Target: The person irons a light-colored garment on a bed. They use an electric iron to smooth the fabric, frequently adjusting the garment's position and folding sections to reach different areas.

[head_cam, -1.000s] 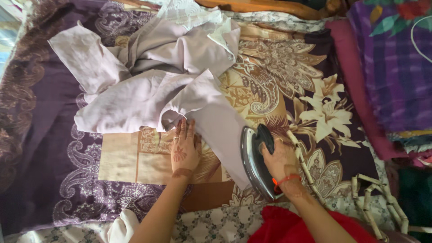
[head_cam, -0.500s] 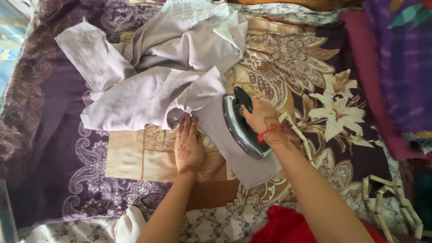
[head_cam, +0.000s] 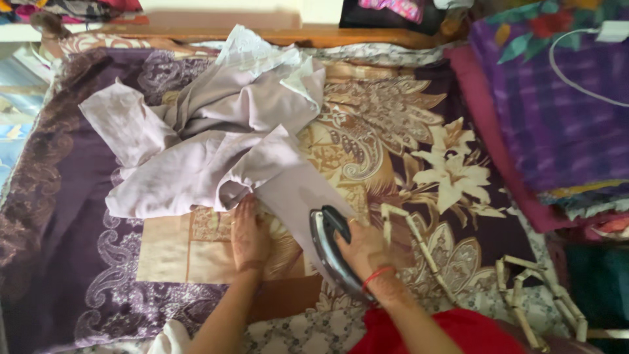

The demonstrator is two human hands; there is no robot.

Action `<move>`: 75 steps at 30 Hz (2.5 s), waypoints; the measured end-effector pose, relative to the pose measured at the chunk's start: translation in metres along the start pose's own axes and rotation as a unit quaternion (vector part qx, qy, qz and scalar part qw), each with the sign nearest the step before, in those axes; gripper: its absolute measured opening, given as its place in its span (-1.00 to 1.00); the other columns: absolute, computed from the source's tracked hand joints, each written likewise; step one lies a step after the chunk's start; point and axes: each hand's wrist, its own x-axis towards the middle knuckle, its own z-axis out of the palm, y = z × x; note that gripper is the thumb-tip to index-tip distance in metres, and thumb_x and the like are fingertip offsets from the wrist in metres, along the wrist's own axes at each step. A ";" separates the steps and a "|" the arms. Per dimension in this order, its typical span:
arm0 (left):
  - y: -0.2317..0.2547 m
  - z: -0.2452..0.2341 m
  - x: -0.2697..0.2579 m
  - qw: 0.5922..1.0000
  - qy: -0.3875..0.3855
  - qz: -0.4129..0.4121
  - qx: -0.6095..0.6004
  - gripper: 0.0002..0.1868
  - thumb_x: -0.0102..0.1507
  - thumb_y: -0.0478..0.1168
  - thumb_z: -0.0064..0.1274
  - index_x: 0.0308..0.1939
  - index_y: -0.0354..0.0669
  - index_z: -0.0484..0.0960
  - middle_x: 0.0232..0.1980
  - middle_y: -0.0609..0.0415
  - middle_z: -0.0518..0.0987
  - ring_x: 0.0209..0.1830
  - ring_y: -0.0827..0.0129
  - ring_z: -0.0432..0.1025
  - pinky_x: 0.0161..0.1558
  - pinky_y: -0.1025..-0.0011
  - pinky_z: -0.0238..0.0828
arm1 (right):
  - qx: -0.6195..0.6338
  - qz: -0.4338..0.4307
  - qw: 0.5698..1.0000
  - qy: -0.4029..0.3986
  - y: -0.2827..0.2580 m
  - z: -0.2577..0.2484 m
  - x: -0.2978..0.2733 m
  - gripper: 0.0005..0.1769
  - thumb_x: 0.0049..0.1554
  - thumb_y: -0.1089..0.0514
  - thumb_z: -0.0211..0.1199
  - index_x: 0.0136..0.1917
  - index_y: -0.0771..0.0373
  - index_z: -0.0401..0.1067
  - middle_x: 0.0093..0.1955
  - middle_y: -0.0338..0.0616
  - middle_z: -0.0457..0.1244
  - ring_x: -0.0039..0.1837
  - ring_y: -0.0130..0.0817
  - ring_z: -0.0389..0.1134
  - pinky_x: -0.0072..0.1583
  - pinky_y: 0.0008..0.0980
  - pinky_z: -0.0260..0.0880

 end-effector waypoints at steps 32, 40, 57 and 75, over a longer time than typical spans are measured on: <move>0.516 0.176 -0.076 0.848 -0.283 0.285 -0.345 -0.61 0.20 -0.07 0.02 0.05 -0.14 0.54 -0.16 -0.03 0.68 -0.08 0.02 0.61 0.08 0.07 0.43 | 0.056 0.124 0.927 0.349 0.161 -0.089 0.044 -0.41 0.08 -0.29 0.40 0.03 0.28 0.49 -0.10 0.16 0.38 -0.04 0.15 0.42 -0.03 0.02 0.39; 0.526 0.184 -0.066 0.856 -0.363 0.242 -0.276 -0.31 0.09 -0.09 0.12 0.31 -0.11 0.39 0.06 -0.21 0.60 0.17 -0.12 0.46 0.19 -0.04 0.33 | 0.161 0.025 0.868 0.468 0.204 -0.111 0.083 -0.49 0.09 -0.07 0.42 0.10 0.38 0.45 -0.01 0.13 0.38 -0.01 -0.02 0.43 0.03 -0.11 0.44; 0.210 0.080 0.039 0.927 -0.091 0.223 -0.289 -0.72 0.17 -0.39 0.10 -0.03 -0.17 0.65 0.08 -0.14 0.60 0.18 -0.04 0.46 0.25 0.17 0.38 | 0.317 0.281 0.590 0.688 0.326 0.029 0.082 -0.48 -0.01 0.31 0.43 0.19 0.49 0.37 0.14 0.16 0.37 0.04 -0.12 0.41 0.02 -0.19 0.51; 0.001 0.022 0.065 0.881 -0.151 -0.281 -0.349 -0.41 0.23 -0.35 0.14 0.37 -0.18 0.45 0.22 -0.14 0.61 0.18 0.15 0.49 0.15 0.28 0.39 | 0.692 0.433 0.460 0.348 0.265 0.068 0.021 -0.80 0.06 0.31 0.19 -0.01 0.23 0.37 -0.16 -0.10 0.33 -0.10 -0.19 0.39 -0.03 -0.17 0.50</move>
